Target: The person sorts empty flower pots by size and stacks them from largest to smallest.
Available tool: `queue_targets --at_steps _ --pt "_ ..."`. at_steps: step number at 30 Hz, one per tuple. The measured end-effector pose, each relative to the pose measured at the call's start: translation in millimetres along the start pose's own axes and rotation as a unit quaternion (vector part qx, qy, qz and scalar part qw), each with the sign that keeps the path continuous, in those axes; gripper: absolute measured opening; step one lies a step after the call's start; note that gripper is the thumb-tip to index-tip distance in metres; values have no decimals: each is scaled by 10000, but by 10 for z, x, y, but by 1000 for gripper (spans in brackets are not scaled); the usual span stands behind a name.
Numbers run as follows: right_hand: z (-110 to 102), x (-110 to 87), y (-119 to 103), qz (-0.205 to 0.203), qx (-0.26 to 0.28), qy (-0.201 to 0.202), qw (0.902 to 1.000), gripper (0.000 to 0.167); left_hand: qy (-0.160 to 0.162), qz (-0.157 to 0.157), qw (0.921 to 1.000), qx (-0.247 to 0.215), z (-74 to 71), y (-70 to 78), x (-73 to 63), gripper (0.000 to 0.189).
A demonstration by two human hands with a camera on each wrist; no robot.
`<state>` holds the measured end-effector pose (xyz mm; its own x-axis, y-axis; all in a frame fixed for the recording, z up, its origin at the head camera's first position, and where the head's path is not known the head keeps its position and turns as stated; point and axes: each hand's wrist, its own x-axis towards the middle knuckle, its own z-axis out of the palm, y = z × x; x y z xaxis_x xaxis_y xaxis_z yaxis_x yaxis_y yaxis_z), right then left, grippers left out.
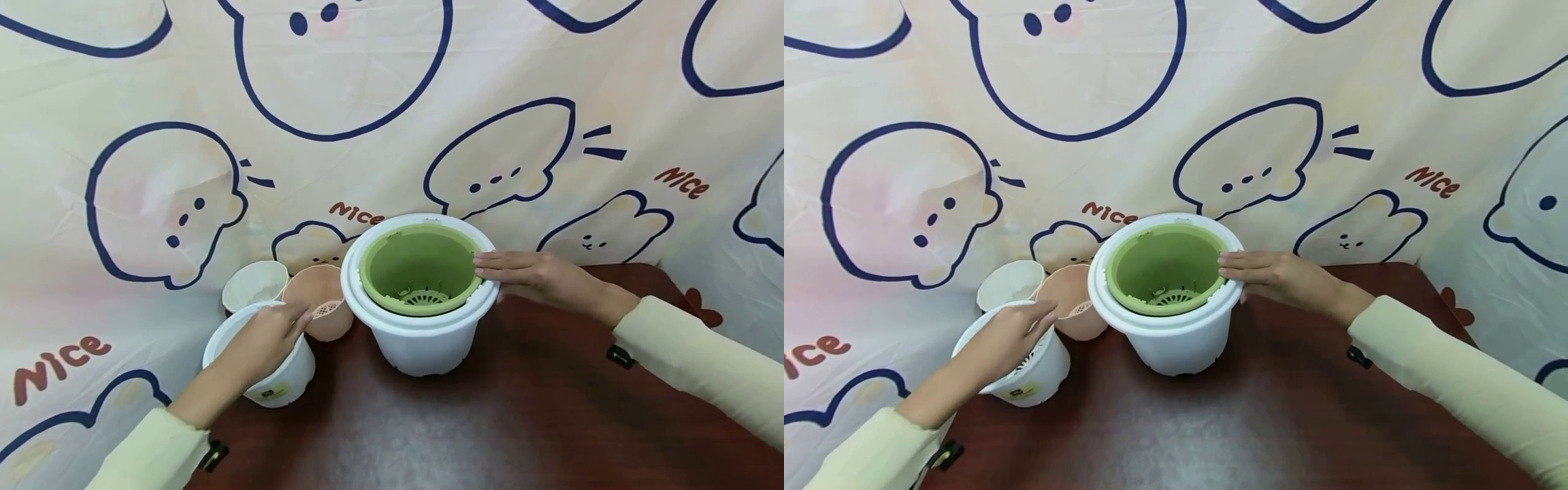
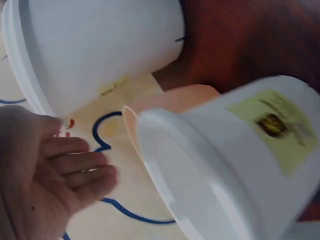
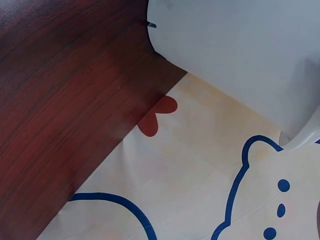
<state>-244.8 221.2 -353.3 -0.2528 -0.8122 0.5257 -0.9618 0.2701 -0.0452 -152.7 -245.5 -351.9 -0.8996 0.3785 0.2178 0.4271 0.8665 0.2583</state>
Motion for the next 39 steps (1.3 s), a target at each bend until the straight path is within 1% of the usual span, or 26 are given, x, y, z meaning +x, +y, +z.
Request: queue_targets --at_steps 1,3,5,6,7,9,11,12,15,17,18,19,21,24,26,30,32,33,35,37,39 --pt "3 1 -1 36 13 1 10000 70 -311 -295 9991 18 -13 -32 -57 22" --pt "6 1 -1 56 -22 4 10000 70 -959 -637 9934 -21 -39 -96 -171 29" --pt "2 -1 -4 119 -26 -26 9999 69 -1570 -881 9836 -128 -64 -155 -277 45" --pt "1 -2 -5 139 -48 -55 9999 69 -1876 -981 9771 -202 -74 -186 -323 53" --pt "0 -3 -5 133 -109 -83 9998 67 -2116 -1016 9717 -255 -78 -215 -366 58" --pt "-2 -8 -6 140 -216 -139 9996 65 -2408 -1015 9648 -313 -76 -272 -441 63" --pt "-4 -11 -11 83 -386 -170 9991 64 -2474 -946 9638 -302 -65 -321 -512 64" --pt "-5 -12 -13 44 -461 -182 9988 63 -2461 -896 9647 -285 -57 -342 -540 62" --pt "-9 -11 -21 -76 -715 -237 9971 60 -2436 -903 9651 -337 -28 -391 -604 54" --pt "-12 -8 -25 -150 -802 -292 9962 57 -2385 -830 9670 -324 -7 -416 -635 47" --pt "-16 -5 -27 -169 -847 -333 9957 56 -2316 -713 9698 -262 5 -427 -652 43" --pt "-18 -2 -29 -185 -870 -357 9954 56 -2221 -603 9730 -154 15 -435 -669 39" --pt "-25 6 -30 -200 -871 -381 9953 56 -1945 -273 9804 156 38 -448 -703 31" --pt "-37 17 -27 -179 -802 -386 9959 59 -1525 29 9864 608 66 -448 -745 25" --pt "-39 21 -26 -162 -770 -387 9962 59 -1418 7 9869 768 82 -435 -762 24" --pt "-34 22 -26 -119 -710 -373 9967 58 -1349 -195 9865 908 116 -417 -799 27" --pt "-33 19 -26 -102 -662 -351 9971 58 -1265 -194 9868 993 145 -420 -828 27" --pt "-33 17 -26 -85 -623 -342 9974 59 -1169 -164 9875 1048 167 -430 -849 27" --pt "-36 14 -26 -59 -556 -333 9979 60 -879 -76 9889 1199 217 -451 -894 26" --pt "-38 13 -23 -39 -502 -331 9982 61 -496 60 9892 1378 269 -471 -941 24" --pt "-42 13 -21 -19 -472 -332 9983 62 -94 136 9882 1525 314 -488 -984 27"
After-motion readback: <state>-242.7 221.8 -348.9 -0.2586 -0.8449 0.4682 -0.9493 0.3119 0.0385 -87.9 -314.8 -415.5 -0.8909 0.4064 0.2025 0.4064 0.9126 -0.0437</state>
